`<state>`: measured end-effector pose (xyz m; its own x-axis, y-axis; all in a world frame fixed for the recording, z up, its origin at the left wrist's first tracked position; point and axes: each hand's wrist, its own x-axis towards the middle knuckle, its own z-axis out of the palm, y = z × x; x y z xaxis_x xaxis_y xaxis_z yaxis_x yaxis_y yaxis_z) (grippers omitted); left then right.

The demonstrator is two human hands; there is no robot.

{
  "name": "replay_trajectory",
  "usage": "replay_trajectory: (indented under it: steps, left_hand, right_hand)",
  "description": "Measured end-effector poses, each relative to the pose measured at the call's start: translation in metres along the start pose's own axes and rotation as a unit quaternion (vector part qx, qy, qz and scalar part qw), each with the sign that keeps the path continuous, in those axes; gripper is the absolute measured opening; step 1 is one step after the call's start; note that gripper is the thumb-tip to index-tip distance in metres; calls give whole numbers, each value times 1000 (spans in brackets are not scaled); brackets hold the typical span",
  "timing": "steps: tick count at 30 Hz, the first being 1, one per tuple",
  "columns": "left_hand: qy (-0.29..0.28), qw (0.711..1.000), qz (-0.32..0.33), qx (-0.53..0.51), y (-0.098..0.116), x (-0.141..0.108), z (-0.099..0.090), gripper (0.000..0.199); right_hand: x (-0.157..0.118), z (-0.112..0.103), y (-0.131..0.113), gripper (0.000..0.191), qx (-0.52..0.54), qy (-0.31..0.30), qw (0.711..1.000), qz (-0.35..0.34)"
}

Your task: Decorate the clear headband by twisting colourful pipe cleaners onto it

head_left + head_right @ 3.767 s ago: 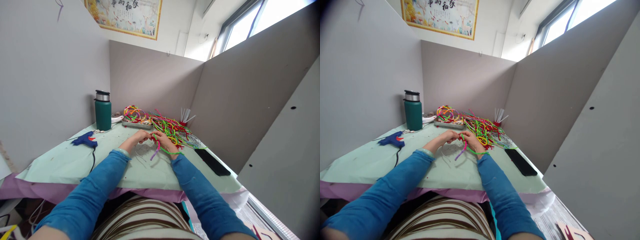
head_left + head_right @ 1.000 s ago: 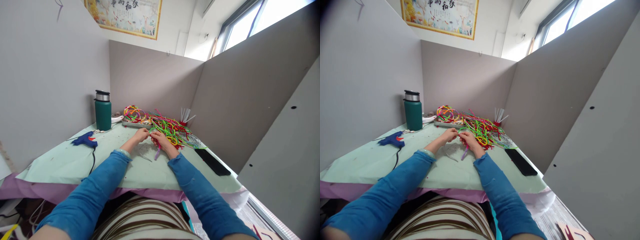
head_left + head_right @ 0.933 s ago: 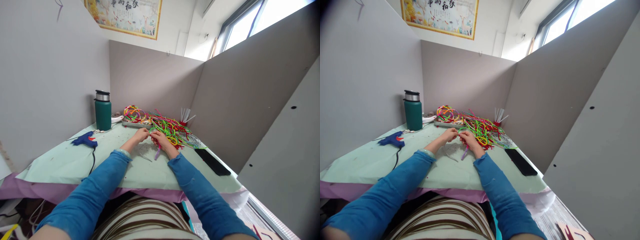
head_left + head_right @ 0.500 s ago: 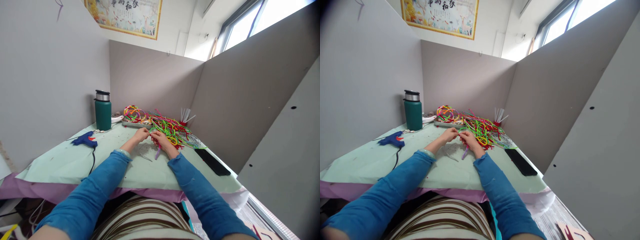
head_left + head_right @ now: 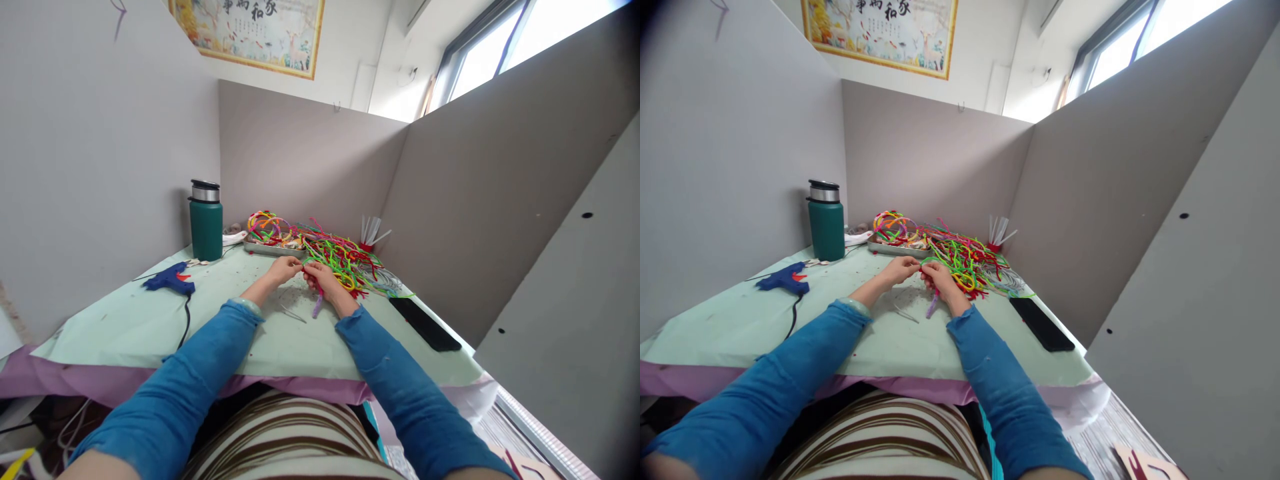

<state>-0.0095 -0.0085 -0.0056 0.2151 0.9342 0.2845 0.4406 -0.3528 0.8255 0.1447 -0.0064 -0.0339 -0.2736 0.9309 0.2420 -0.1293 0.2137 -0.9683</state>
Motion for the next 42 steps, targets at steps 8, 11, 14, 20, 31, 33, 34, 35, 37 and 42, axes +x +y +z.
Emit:
replay_trajectory:
  steps: [8,11,14,20,31,33,34,35,37,42]
  left_hand:
    - [-9,1000,6,-11,0,-1,1,28]
    - [-9,1000,1,-10,-2,1,2,32]
    - [1,1000,-16,-6,-6,4,3,33]
    - [-8,999,-41,-25,-9,6,2,29]
    - [-23,997,-39,-62,-9,5,4,25]
    - [-18,998,-37,-55,-10,6,4,25]
    - [-15,998,-36,-50,-11,7,4,25]
    - [-10,998,-34,-43,-12,7,4,25]
    - [-5,999,-27,-25,-12,8,4,25]
    - [7,1000,-17,14,-12,9,4,26]
  right_hand:
    - [2,-1,2,31,8,-4,1000,-10]
    - [2,-1,3,34,2,-6,1000,-16]
    - [1,-1,3,33,-8,-7,1000,-28]
    - [0,-1,2,32,-5,-9,1000,-25]
    - [1,-1,1,29,-11,-8,1000,-14]
    - [1,-1,2,29,-14,-6,1000,-16]
    - [1,-1,2,28,-16,-6,1000,-17]
    - [2,-1,2,28,-18,-6,1000,-18]
    - [2,-1,3,27,-23,-7,999,-21]
    - [1,-1,3,26,-33,1,999,-26]
